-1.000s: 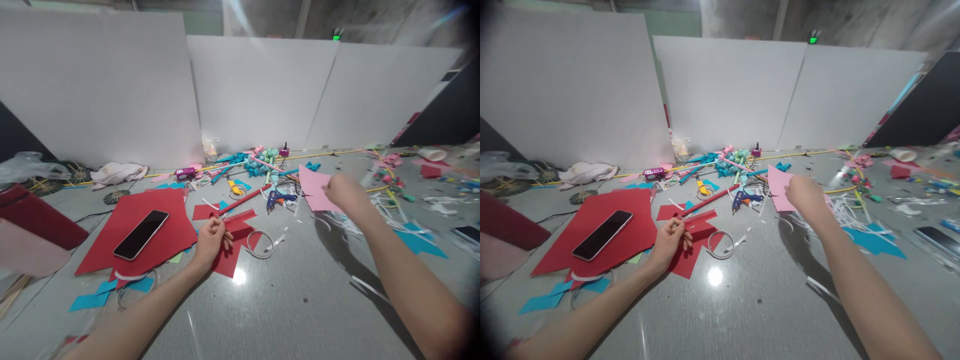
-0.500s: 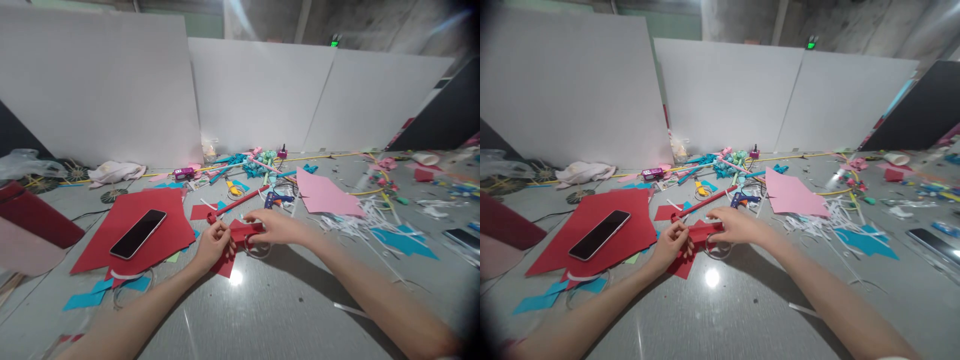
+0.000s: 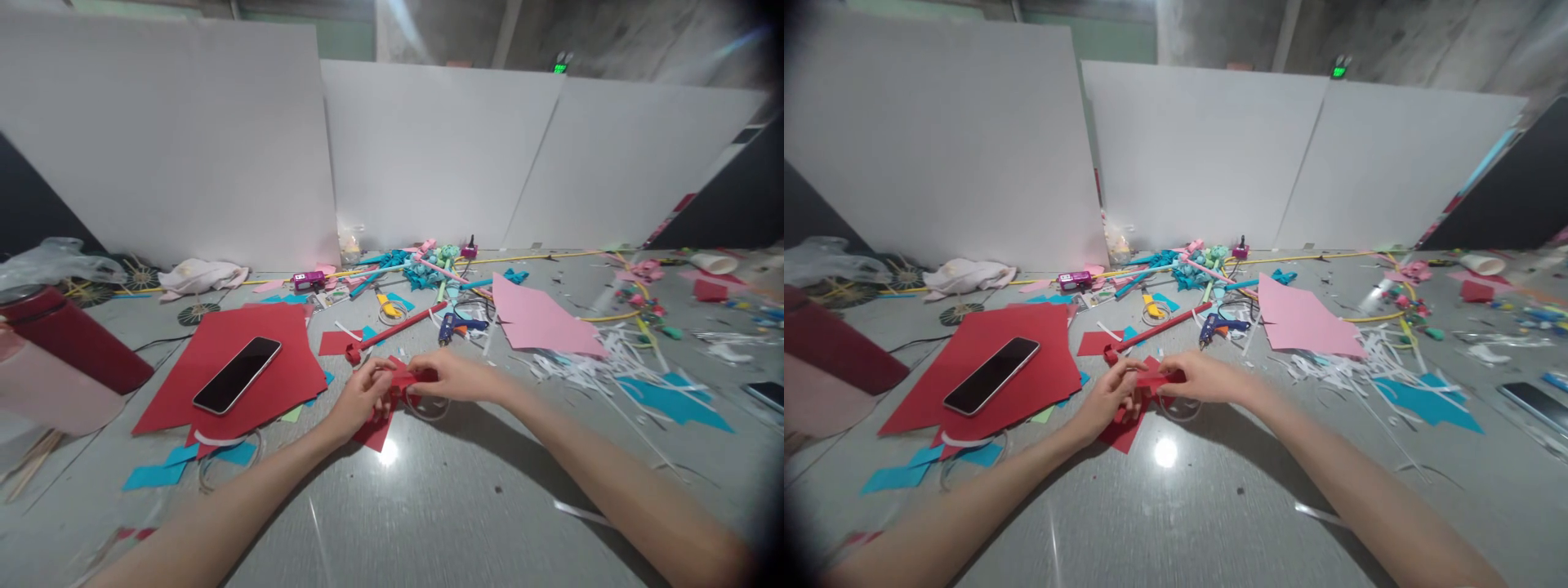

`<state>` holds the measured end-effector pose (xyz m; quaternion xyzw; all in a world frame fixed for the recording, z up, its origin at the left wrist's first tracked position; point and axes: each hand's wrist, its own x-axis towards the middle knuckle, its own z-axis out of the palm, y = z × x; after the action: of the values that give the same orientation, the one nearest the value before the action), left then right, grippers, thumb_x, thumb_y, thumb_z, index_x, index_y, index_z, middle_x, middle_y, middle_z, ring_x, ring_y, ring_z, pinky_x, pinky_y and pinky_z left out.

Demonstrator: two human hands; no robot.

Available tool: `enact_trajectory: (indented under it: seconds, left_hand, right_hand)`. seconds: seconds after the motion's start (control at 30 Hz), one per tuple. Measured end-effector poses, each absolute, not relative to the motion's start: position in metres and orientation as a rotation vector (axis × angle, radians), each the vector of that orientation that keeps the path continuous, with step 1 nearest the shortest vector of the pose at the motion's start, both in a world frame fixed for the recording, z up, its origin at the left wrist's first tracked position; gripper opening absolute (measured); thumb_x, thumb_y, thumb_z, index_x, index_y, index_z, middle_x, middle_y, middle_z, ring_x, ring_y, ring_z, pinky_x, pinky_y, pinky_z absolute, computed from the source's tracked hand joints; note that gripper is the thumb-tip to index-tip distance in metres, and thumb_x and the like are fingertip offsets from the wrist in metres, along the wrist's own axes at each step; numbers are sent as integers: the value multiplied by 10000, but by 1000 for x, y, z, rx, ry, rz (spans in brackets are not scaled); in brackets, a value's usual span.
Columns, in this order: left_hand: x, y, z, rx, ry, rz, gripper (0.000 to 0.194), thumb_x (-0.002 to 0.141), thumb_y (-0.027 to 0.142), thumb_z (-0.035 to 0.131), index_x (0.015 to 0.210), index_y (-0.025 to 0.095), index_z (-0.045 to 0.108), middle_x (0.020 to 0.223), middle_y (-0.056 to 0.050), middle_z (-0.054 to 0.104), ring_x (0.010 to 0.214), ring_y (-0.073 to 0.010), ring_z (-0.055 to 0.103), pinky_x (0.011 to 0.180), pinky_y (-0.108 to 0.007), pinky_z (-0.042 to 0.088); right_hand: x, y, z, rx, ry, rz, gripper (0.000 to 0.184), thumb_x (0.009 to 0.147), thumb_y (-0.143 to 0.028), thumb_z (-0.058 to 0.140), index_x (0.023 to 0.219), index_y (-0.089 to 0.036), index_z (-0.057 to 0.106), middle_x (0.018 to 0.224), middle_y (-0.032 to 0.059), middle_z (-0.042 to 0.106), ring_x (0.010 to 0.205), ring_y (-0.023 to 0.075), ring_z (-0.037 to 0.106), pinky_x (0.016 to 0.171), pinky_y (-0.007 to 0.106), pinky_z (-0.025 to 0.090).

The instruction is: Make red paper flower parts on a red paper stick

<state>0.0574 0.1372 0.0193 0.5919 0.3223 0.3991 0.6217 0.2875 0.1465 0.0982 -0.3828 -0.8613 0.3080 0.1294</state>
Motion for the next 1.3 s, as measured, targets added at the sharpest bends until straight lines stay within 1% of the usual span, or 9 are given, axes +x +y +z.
enact_trajectory:
  seconds: [0.1,0.2,0.3,0.43,0.57,0.77,0.9,1.07,1.3]
  left_hand:
    - [60,134,18,1417,768,941,470,864,544,738,1145,205,575,760,4,695,494,-116,599,458,-209,427]
    - [61,131,19,1476,827,959,388,901,492,715,1142,208,605,899,-45,739,641,-155,672,535,-230,485]
    - [61,130,21,1533,851,935,313,954,486,639,1057,191,632,766,-18,700,535,-131,604,487,-222,442]
    - [62,130,24,1440,824,949,403,918,506,679,1168,214,560,747,20,686,416,-101,534,422,-218,414]
    - [63,134,20,1403,825,945,477,885,582,697,1142,211,541,732,26,681,405,-102,550,397,-204,392]
    - [61,138,17,1473,826,910,433,961,591,586,1087,178,622,501,52,574,394,-125,534,412,-205,350]
    - [61,138,19,1445,845,929,430,926,580,641,1096,185,642,523,48,603,404,-132,554,409,-209,358]
    - [61,139,19,1417,906,981,409,911,557,666,1083,186,654,547,34,633,422,-149,597,412,-221,410]
    - [62,137,22,1359,888,977,448,875,534,730,1098,151,666,546,13,655,432,-168,631,406,-233,467]
  right_hand:
    - [285,146,97,-1102,-2496,952,285,984,-431,627,1014,-169,733,836,10,708,699,136,574,620,234,364]
    - [284,145,95,-1166,-2485,954,306,993,-436,607,932,-161,725,754,-2,671,636,123,534,575,228,328]
    - [282,145,92,-1158,-2488,986,306,1003,-418,585,916,-160,725,751,0,667,644,125,541,571,222,330]
    - [281,145,90,-1134,-2494,960,266,997,-390,591,976,-167,735,791,8,699,664,135,570,595,224,361]
    - [279,143,89,-1112,-2529,902,241,995,-357,593,1081,-191,746,898,36,754,744,165,638,675,244,420]
    - [274,138,88,-1159,-2520,848,245,977,-375,632,1117,-213,752,916,52,768,767,193,661,715,266,453]
    - [276,140,88,-1123,-2486,893,281,980,-420,638,1134,-211,744,913,36,766,776,188,664,726,265,462]
    - [282,147,83,-1131,-2422,879,302,1030,-420,561,1056,-179,740,917,41,764,778,178,664,709,267,453]
    - [284,150,80,-1119,-2366,896,318,1034,-432,562,1035,-169,740,923,39,760,804,176,668,707,265,452]
